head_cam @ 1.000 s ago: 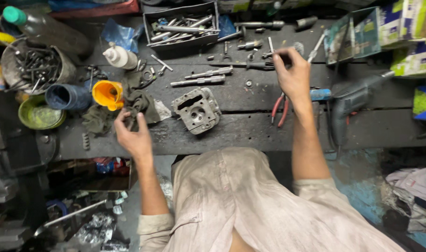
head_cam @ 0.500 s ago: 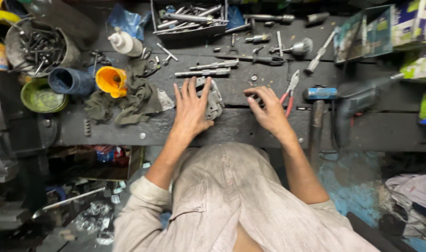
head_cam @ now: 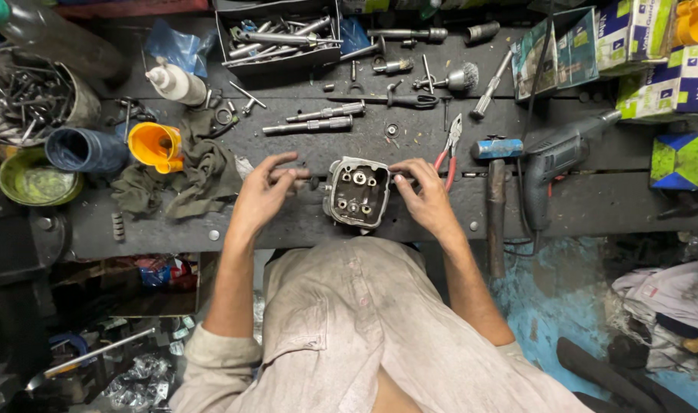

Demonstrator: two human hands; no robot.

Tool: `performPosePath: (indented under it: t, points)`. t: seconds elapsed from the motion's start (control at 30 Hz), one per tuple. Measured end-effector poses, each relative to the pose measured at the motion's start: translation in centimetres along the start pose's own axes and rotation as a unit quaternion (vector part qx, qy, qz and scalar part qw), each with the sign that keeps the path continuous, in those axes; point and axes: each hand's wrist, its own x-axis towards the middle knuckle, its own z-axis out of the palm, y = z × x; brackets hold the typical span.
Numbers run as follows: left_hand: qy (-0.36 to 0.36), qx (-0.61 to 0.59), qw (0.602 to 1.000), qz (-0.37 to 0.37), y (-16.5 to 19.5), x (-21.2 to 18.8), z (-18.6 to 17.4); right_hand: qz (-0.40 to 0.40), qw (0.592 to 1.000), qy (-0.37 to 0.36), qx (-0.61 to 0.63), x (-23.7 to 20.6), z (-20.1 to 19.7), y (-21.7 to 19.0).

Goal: The person cleans and assembles a small engine block on a workbench. They wipe the block with a rag, insert a metal rod into a cylinder, and use a screwdriver to tighten internal components. The person also moves between workstations to retrieve tools and parts.

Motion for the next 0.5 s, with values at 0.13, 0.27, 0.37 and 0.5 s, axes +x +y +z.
performPosePath:
  t: [0.13,0.27,0.37,0.5]
  points:
    - [0.034,-0.011,0.998,0.058,0.6,-1.6,-1.5,0.005,1.000,-0.004,-0.006,0.4,0.0,-0.2]
    - [0.266,0.314,0.905,0.106,0.6,-3.4,-3.8,0.053,0.998,-0.009,-0.024,0.6,0.8,-0.4]
    - [0.315,0.383,0.850,0.179,0.2,-4.2,-5.0,0.117,0.993,-0.016,-0.017,0.5,2.0,-0.5]
    - [0.300,0.329,0.877,0.181,-0.7,-5.2,-4.0,0.158,0.986,-0.030,-0.038,0.8,3.8,-0.9]
